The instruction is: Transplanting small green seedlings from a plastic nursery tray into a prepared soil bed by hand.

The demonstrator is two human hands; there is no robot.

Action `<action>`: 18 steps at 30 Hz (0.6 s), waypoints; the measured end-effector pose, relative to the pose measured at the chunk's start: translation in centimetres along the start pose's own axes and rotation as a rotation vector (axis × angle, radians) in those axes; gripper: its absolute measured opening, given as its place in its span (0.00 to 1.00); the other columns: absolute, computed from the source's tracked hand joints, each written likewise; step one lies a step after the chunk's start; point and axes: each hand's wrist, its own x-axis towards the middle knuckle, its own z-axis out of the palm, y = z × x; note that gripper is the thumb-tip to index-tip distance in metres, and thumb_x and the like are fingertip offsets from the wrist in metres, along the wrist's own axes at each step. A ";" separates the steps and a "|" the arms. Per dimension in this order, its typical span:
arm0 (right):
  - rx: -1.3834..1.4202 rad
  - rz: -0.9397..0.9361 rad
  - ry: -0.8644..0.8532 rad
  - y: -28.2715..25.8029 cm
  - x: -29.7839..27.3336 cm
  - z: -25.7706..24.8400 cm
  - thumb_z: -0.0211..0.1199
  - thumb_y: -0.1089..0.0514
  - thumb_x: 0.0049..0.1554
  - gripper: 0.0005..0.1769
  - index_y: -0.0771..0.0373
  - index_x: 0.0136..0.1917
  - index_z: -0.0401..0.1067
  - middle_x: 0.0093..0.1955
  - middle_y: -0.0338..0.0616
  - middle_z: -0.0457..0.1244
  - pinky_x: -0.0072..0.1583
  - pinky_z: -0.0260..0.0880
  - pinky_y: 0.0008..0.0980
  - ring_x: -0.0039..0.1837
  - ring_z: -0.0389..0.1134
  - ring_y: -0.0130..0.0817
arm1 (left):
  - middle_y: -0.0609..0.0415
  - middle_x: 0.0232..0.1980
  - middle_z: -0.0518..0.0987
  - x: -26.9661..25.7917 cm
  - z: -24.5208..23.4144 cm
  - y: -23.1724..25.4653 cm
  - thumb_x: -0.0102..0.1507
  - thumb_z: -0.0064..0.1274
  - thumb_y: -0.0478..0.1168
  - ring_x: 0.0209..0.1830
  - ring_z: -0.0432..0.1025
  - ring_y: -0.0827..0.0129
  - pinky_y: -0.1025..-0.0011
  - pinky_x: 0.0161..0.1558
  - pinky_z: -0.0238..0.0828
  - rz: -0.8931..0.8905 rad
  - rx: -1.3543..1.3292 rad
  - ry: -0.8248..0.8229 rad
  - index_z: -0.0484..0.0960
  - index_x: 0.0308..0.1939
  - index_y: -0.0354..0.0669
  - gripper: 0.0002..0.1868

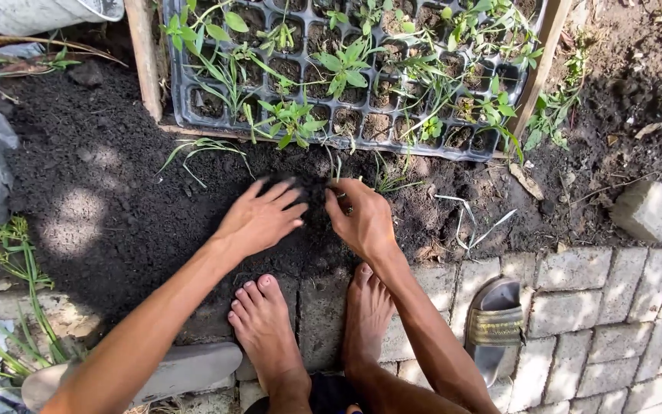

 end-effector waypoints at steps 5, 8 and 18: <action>-0.393 -0.262 -0.153 0.0 1.1 2.6 0.62 0.56 0.59 0.07 0.57 0.50 0.76 0.40 0.46 0.69 0.38 0.75 0.44 0.39 0.74 0.46 | 0.66 0.49 0.76 -7.3 -1.6 -2.6 0.67 0.38 0.58 0.62 0.69 0.72 0.62 0.58 0.65 -0.141 0.165 -0.048 0.80 0.45 0.70 0.14; -0.610 -0.489 -0.126 -2.5 3.9 6.4 0.60 0.65 0.56 0.08 0.61 0.50 0.75 0.39 0.47 0.67 0.41 0.76 0.45 0.42 0.75 0.49 | 0.66 0.49 0.76 -10.8 -4.0 -3.6 0.64 0.40 0.57 0.65 0.68 0.68 0.58 0.61 0.62 -0.145 0.221 -0.101 0.79 0.43 0.68 0.13; -0.284 0.107 -0.439 -2.3 -0.2 -0.7 0.61 0.46 0.59 0.23 0.62 0.61 0.73 0.49 0.57 0.69 0.50 0.75 0.58 0.51 0.73 0.63 | 0.63 0.62 0.77 -11.2 -7.1 -2.9 0.64 0.45 0.59 0.70 0.68 0.65 0.49 0.68 0.61 -0.281 0.340 -0.075 0.81 0.48 0.69 0.14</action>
